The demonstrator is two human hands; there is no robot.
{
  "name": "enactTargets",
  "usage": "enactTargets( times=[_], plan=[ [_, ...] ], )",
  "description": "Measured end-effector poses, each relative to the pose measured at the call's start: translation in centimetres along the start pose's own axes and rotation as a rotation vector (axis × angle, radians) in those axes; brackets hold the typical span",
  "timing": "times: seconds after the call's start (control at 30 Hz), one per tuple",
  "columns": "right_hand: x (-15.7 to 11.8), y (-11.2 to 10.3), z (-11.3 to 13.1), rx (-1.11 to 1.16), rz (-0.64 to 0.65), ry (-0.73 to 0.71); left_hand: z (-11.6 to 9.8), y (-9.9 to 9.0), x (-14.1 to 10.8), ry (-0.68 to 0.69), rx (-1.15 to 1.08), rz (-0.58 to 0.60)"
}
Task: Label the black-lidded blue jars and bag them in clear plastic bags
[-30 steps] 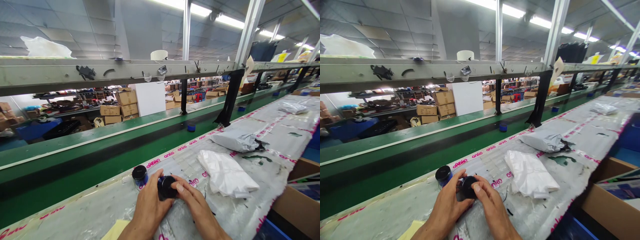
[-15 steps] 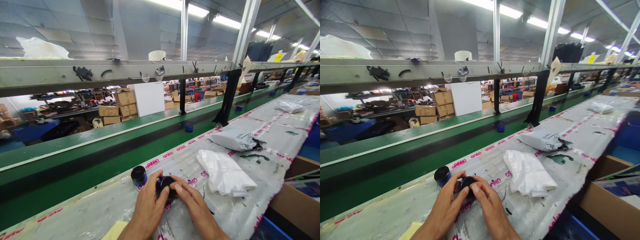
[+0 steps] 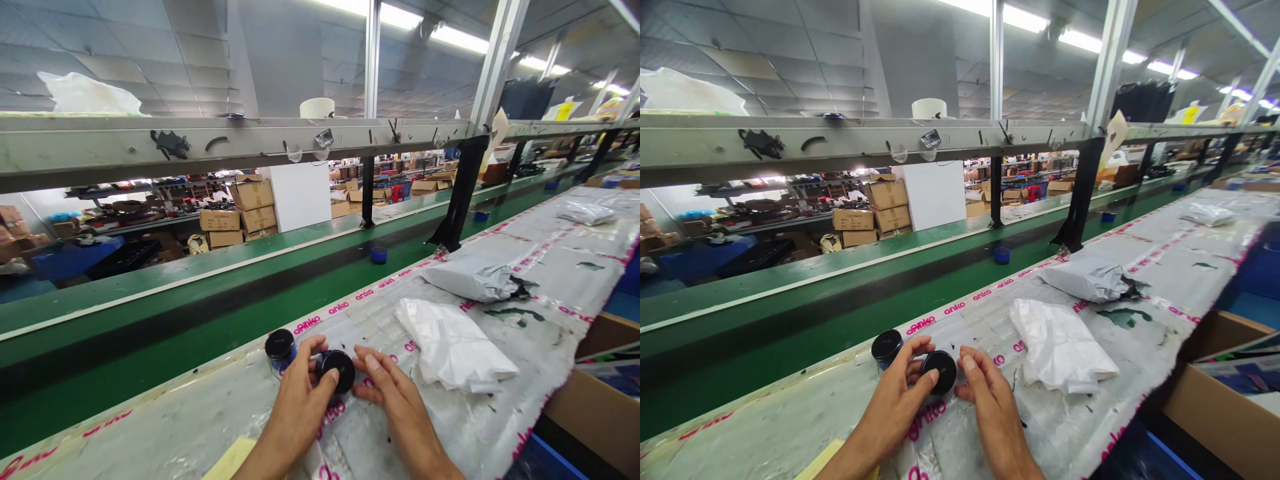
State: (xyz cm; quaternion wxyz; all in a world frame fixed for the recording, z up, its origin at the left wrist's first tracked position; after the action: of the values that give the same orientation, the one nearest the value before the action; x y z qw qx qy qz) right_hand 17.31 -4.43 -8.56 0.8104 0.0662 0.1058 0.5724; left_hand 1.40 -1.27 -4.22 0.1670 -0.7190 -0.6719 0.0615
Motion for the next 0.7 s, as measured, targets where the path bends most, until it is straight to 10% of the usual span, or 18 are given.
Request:
enactTargets(
  times=[0.7],
  plan=[
    [1.4,1.3,1.4,-0.325,0.016,-0.109,-0.1,-0.9,0.2,0.066,0.128,0.086]
  ],
)
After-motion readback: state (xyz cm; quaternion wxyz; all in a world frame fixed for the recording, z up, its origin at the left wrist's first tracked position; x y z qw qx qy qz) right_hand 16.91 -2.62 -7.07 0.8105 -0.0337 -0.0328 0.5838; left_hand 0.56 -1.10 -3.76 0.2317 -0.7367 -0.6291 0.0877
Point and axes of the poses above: each hand's wrist, its own x-axis towards the middle knuckle, its own y-axis out of the palm, z = x × y, the point moved 5 cm from there along x, towards the middle knuckle, and after that the axes turned 9 degrees about -z, right-handed, at the moved point
